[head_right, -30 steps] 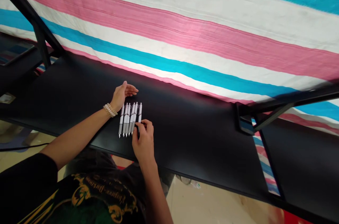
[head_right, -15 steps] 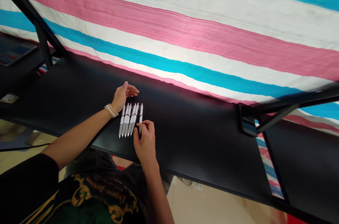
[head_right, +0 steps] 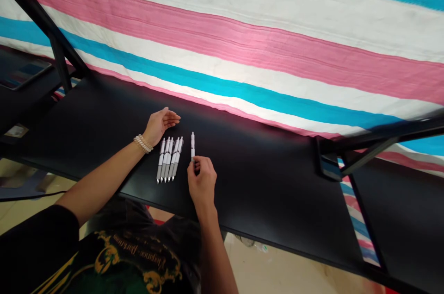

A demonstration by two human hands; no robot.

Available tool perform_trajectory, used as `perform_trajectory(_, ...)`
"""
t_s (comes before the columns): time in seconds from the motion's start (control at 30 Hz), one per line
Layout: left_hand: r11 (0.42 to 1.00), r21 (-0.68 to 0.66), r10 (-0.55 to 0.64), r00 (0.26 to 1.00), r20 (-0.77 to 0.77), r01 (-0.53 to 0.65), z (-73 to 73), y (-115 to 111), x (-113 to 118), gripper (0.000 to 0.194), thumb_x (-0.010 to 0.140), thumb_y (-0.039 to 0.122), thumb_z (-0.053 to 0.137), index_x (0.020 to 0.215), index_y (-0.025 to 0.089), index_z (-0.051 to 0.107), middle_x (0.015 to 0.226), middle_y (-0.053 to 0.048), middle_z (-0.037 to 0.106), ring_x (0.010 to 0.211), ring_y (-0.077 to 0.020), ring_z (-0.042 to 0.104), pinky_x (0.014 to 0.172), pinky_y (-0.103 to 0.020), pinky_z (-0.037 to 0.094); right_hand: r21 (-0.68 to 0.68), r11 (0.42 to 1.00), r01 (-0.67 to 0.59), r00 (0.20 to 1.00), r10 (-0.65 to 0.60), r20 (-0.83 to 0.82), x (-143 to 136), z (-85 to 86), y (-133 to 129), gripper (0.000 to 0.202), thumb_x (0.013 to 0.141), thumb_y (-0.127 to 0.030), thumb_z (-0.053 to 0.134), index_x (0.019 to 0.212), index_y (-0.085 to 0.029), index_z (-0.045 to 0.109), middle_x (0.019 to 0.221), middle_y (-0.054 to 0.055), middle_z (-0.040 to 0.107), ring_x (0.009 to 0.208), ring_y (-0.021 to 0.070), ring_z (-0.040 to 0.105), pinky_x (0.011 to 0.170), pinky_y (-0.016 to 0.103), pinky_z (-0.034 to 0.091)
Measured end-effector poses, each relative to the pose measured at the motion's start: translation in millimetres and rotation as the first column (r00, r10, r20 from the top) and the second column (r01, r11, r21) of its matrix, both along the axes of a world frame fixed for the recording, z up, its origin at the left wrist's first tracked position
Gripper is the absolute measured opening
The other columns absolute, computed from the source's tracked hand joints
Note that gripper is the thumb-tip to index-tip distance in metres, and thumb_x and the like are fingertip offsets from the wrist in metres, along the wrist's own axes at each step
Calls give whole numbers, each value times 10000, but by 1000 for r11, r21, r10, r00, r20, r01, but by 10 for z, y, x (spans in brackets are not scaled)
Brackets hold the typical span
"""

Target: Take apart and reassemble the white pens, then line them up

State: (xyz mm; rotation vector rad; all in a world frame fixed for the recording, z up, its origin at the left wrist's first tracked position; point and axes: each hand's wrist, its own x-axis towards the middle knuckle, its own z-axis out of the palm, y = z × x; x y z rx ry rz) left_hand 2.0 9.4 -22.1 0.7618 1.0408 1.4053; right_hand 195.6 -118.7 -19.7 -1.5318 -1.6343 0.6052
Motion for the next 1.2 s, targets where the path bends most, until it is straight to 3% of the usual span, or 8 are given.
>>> perform_trajectory(0.07,999,31,-13,1000,-21,14,4,-5,4,354,843,485,678,881,134,703,943,-126,752,833,-187,718,780,-298,537,-34,999,0,994,-3,-107,49,30,116,130,865,-263,627,943,-176,682,886,68,682,758,184,637,729,343,546)
perform_trajectory(0.2,989,78,-130,991,16,128,63,-60,20,361,814,419,749,1033,135,704,1061,-143,737,939,-197,712,881,-332,540,-91,971,-222,883,160,-442,67,167,387,193,838,-319,705,974,-183,699,900,59,714,815,184,669,765,334,559)
perform_trajectory(0.33,950,112,-304,947,107,292,149,-116,2,393,824,427,747,1072,127,696,1018,-146,737,895,-212,722,843,-365,572,-88,924,-371,789,264,-554,4,285,652,222,795,-348,760,939,-183,721,889,52,728,783,168,665,736,316,560)
perform_trajectory(0.5,984,131,-141,974,179,118,152,-89,-22,375,789,403,790,1044,147,692,989,-114,739,911,-227,729,854,-390,585,-99,935,-339,774,218,-595,-82,196,874,297,850,-439,690,995,-180,709,783,30,712,609,125,606,541,252,514)
perform_trajectory(0.67,992,102,-94,979,179,76,114,-65,16,375,790,421,787,1016,134,706,999,-130,740,953,-244,725,917,-430,568,-135,958,-253,817,137,-560,-133,38,912,350,893,-506,616,894,-171,717,590,-23,590,407,75,420,359,205,301)
perform_trajectory(0.9,994,106,-17,986,168,-1,98,-82,43,364,765,441,801,918,122,712,931,-113,743,910,-241,731,927,-447,567,-2,987,-161,902,146,-406,-189,20,865,333,926,-454,584,808,-183,738,534,-35,515,439,95,426,426,234,344)
perform_trajectory(1.13,994,77,63,982,177,-78,79,-58,36,346,771,427,797,905,125,695,928,-107,744,918,-239,732,942,-447,559,155,983,-102,891,159,-426,-248,14,886,236,828,-353,717,1025,-228,748,1034,62,705,918,202,671,751,332,568)
perform_trajectory(1.2,993,79,72,981,180,-87,72,-50,23,351,775,428,794,921,126,691,950,-112,744,937,-240,729,949,-445,555,108,987,-120,853,158,-497,-258,14,892,326,849,-376,692,1135,-219,702,1033,70,709,873,192,685,725,335,581)
